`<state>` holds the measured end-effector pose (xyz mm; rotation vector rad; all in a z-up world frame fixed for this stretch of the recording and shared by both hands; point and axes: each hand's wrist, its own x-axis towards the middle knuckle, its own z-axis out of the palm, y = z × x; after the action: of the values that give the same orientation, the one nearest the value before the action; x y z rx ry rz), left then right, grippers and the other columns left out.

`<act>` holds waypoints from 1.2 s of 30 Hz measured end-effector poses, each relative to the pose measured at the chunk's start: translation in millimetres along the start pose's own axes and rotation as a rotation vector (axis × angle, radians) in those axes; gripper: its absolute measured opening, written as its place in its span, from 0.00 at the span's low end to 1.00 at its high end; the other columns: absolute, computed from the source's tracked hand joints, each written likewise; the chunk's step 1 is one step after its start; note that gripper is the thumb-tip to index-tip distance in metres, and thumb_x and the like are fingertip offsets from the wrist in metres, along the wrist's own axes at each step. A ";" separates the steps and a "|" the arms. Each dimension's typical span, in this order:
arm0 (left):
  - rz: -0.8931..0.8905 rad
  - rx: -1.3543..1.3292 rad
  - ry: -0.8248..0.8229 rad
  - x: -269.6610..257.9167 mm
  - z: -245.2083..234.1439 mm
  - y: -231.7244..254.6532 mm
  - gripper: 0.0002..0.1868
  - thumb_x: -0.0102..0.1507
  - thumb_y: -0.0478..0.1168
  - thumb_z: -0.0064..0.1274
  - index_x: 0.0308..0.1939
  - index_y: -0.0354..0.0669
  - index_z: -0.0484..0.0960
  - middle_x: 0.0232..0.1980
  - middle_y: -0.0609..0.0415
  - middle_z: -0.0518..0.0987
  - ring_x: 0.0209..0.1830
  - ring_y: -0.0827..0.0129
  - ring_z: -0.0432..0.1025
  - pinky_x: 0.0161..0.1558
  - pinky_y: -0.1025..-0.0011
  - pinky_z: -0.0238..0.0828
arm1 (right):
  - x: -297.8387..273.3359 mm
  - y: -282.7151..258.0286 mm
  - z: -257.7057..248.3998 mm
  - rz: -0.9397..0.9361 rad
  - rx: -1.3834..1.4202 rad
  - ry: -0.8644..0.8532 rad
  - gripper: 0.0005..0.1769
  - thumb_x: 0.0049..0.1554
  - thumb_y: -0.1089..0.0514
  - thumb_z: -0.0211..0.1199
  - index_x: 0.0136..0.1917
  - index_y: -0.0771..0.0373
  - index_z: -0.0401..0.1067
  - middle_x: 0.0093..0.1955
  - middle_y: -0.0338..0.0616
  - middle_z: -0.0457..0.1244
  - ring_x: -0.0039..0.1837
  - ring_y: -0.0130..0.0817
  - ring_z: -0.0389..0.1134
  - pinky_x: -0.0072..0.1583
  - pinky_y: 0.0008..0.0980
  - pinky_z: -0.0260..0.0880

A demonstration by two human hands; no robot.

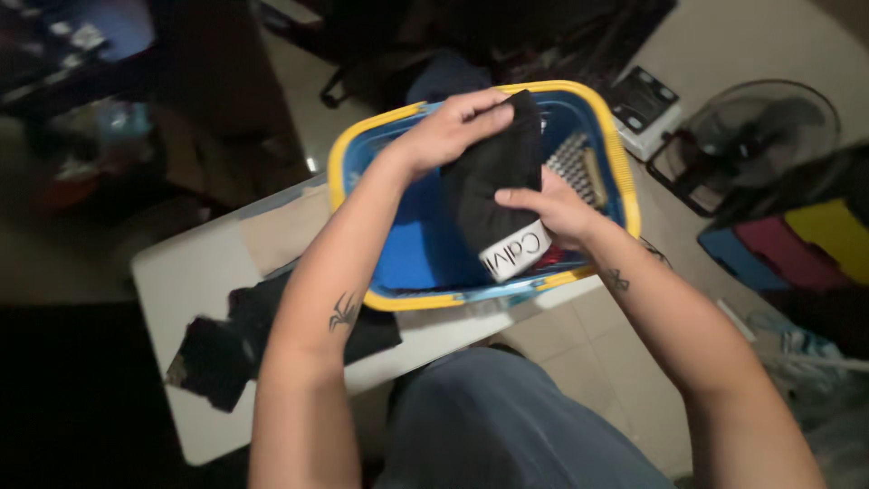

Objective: The person folds various articles of clothing, including shirts and shorts, on a white surface. They then place the folded items into a blue and yellow laundry basket.

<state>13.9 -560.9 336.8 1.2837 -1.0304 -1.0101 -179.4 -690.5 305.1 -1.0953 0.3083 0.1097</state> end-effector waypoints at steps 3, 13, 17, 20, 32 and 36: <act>0.054 0.219 -0.061 26.2 13.5 -15.4 0.39 0.65 0.49 0.65 0.74 0.40 0.64 0.74 0.47 0.69 0.74 0.66 0.63 0.73 0.68 0.58 | -7.8 -3.2 -34.4 0.015 0.006 0.069 0.28 0.58 0.61 0.64 0.70 0.64 0.64 0.60 0.48 0.68 0.58 0.38 0.72 0.58 0.38 0.75; 0.014 0.430 -0.201 79.8 26.6 -101.2 0.54 0.59 0.45 0.69 0.79 0.38 0.47 0.78 0.41 0.58 0.79 0.56 0.56 0.76 0.66 0.50 | -32.6 -8.1 -81.6 -0.518 -1.043 0.319 0.38 0.54 0.64 0.65 0.72 0.63 0.49 0.52 0.62 0.64 0.53 0.51 0.72 0.53 0.44 0.73; -0.156 0.585 -0.314 98.8 25.6 -167.4 0.33 0.63 0.44 0.55 0.71 0.37 0.68 0.66 0.38 0.77 0.69 0.54 0.71 0.69 0.64 0.65 | -35.4 -12.0 -75.4 -0.304 -1.320 0.245 0.35 0.55 0.63 0.64 0.70 0.62 0.51 0.45 0.65 0.66 0.47 0.65 0.71 0.50 0.55 0.71; -0.226 0.663 -0.305 119.5 37.6 -206.5 0.31 0.65 0.47 0.53 0.67 0.35 0.67 0.63 0.36 0.75 0.65 0.48 0.70 0.64 0.61 0.65 | -31.9 -17.2 -68.6 -0.228 -1.485 0.244 0.33 0.54 0.59 0.64 0.69 0.63 0.54 0.42 0.62 0.67 0.43 0.64 0.70 0.45 0.55 0.71; 0.155 1.385 -0.296 131.5 84.3 -203.3 0.18 0.58 0.47 0.53 0.51 0.50 0.83 0.57 0.50 0.81 0.59 0.57 0.73 0.52 0.54 0.69 | 8.0 -45.6 -79.8 -0.605 -1.564 0.407 0.15 0.60 0.51 0.63 0.57 0.59 0.69 0.43 0.47 0.69 0.43 0.49 0.72 0.43 0.45 0.72; 0.021 1.421 -0.610 114.0 102.4 -192.2 0.28 0.55 0.54 0.59 0.58 0.52 0.81 0.62 0.49 0.79 0.64 0.54 0.70 0.59 0.55 0.68 | 8.9 -44.2 -81.5 -0.619 -1.553 0.417 0.18 0.59 0.50 0.65 0.58 0.60 0.69 0.43 0.48 0.69 0.43 0.49 0.72 0.42 0.46 0.71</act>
<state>-59.4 -702.6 149.7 2.0715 -2.4575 -0.5609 -176.0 -783.6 306.1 -2.7181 0.2055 -0.5397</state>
